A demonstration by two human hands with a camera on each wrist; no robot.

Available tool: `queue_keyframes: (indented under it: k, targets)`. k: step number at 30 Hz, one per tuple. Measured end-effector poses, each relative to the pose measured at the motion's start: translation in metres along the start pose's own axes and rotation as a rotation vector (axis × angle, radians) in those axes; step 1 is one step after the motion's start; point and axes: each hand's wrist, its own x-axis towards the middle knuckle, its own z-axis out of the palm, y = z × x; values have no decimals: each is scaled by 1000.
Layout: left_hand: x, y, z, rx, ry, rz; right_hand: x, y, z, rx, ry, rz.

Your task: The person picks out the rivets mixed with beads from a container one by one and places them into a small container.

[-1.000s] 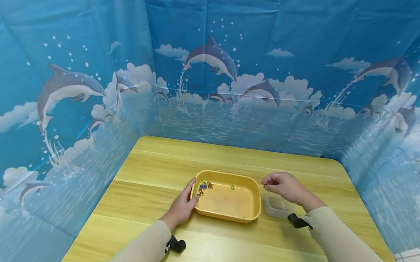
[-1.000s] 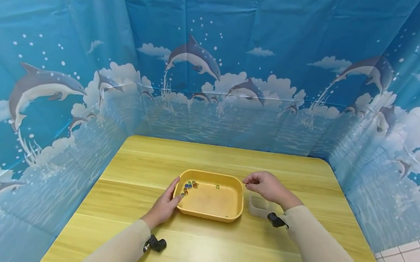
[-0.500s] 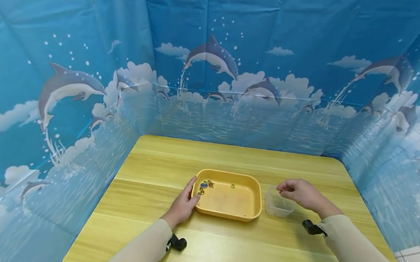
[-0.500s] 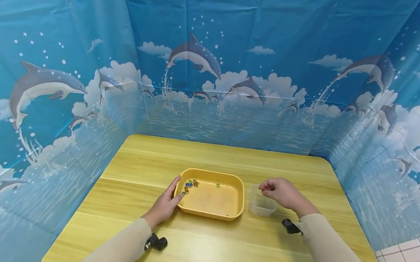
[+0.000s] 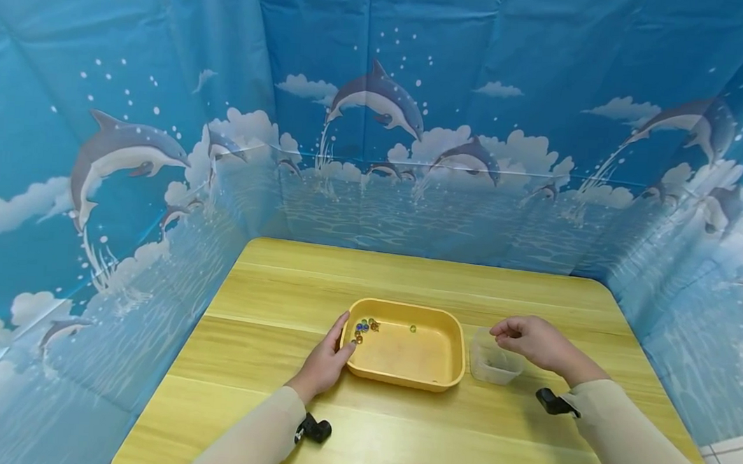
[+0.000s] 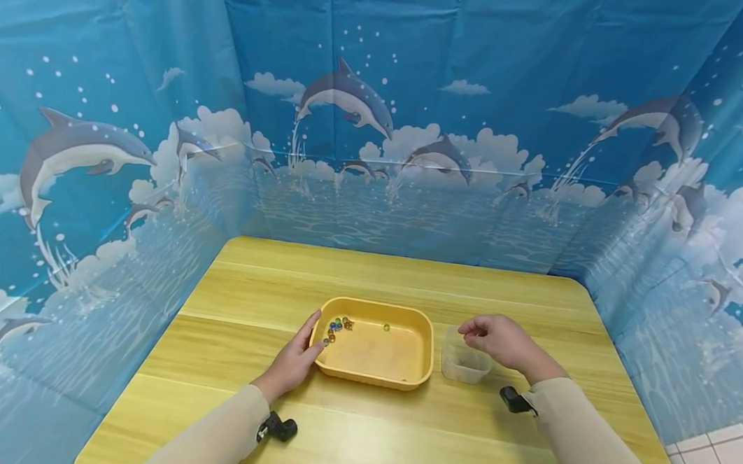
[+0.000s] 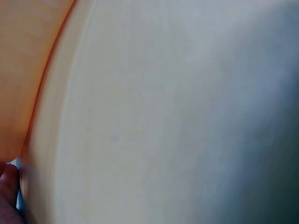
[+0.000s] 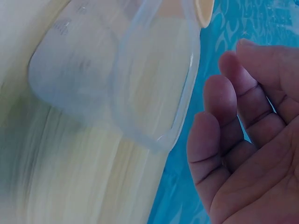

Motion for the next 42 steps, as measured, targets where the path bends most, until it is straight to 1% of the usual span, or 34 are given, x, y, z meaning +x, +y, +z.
queue_keyframes:
  k: [3,7,11,15,24,32,39,42]
  targets:
    - [1,1,-1,3,9,-8,6,-10,2,-16,-5,0]
    - [1,2,-2,2,14,-15,17,-25,7,0,-23,-21]
    - [2,2,-2,-4,6,-22,31,-38,14,15,-35,-47]
    - [2,2,-2,-10,4,-21,47,-52,24,31,-45,-68]
    - [1,5,-3,-21,-7,-28,83,-80,54,60,-77,-100]
    - [2,1,-2,-32,-22,-22,107,-96,81,94,-102,-109]
    - [2,-1,-3,-33,-20,-15,127,-100,102,51,-74,-135]
    - [2,0,-3,-39,-21,-25,135,-100,110,38,-68,-140]
